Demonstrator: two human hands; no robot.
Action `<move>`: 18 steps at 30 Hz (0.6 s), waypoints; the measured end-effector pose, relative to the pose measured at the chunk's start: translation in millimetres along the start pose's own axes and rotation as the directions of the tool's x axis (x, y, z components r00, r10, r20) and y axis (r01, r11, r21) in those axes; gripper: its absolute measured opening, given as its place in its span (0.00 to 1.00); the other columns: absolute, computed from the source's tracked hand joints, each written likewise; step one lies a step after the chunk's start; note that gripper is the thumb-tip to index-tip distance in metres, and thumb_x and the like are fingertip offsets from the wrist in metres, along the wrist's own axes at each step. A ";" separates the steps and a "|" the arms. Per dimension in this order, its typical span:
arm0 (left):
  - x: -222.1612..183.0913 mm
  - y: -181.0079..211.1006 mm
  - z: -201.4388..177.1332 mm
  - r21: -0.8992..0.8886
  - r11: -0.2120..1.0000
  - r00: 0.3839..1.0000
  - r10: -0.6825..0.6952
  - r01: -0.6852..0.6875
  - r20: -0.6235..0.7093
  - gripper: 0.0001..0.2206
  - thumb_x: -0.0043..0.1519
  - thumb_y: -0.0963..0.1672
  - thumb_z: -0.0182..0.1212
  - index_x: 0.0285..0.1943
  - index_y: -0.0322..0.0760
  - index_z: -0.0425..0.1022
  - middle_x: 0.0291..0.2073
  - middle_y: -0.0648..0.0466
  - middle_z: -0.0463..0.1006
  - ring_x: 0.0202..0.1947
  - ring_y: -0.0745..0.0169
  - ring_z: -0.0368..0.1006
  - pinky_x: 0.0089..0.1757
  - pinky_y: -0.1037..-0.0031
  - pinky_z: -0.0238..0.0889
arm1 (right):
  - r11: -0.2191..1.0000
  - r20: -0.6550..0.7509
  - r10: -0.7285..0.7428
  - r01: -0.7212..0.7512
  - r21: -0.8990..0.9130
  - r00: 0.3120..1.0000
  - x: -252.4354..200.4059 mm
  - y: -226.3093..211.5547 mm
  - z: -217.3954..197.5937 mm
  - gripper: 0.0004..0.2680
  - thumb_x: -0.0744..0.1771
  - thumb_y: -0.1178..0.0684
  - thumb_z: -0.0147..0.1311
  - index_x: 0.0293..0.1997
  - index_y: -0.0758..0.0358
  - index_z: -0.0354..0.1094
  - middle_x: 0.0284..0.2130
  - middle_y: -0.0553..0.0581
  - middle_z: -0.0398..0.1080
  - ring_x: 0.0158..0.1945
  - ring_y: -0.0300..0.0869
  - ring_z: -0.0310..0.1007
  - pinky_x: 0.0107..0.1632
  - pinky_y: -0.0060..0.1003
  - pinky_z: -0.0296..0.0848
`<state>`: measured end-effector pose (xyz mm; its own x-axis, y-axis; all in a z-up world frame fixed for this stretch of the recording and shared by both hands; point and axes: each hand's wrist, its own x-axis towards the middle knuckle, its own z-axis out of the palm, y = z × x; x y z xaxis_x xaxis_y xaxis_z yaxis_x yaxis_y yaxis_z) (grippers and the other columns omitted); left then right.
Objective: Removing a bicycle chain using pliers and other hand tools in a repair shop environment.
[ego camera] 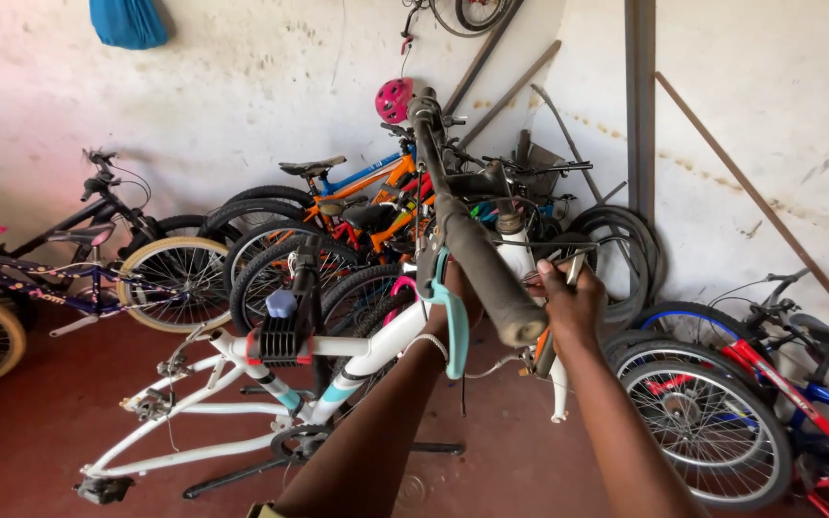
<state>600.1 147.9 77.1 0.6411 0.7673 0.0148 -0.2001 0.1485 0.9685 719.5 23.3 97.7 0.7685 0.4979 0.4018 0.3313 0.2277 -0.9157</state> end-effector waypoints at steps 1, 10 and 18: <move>-3.4 3.4 -9.9 0.003 1.000 1.000 0.002 -0.002 0.000 0.09 0.59 0.47 0.48 0.41 0.39 0.62 0.30 0.50 0.70 0.29 0.58 0.65 0.45 0.69 0.58 | 1.000 -0.001 -0.001 0.001 0.004 1.000 1.7 -2.4 4.9 0.05 0.64 0.54 0.54 0.31 0.62 0.65 0.23 0.57 0.72 0.25 0.40 0.74 0.22 0.25 0.61; -55.8 19.1 27.5 -0.262 0.928 0.953 0.209 -0.263 -0.217 0.07 0.60 0.42 0.48 0.39 0.31 0.66 0.29 0.47 0.70 0.31 0.60 0.65 0.43 0.71 0.59 | 0.997 -0.033 -0.068 0.069 0.027 0.997 -5.8 -14.1 10.7 0.06 0.65 0.56 0.54 0.31 0.66 0.63 0.24 0.63 0.72 0.26 0.48 0.76 0.21 0.31 0.69; -97.0 27.4 39.8 -0.417 0.746 0.828 0.316 -0.519 -0.464 0.06 0.60 0.38 0.48 0.37 0.24 0.70 0.29 0.45 0.69 0.32 0.61 0.64 0.42 0.72 0.59 | 0.978 0.020 0.180 -0.177 -0.106 0.983 3.5 -39.5 -3.0 0.08 0.62 0.54 0.59 0.35 0.62 0.63 0.22 0.60 0.71 0.22 0.47 0.75 0.16 0.31 0.64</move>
<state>561.9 52.7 112.1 0.1234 0.9715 0.2026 -0.7912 -0.0269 0.6110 710.7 13.6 135.3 0.8043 0.5478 0.2303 0.2459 0.0460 -0.9682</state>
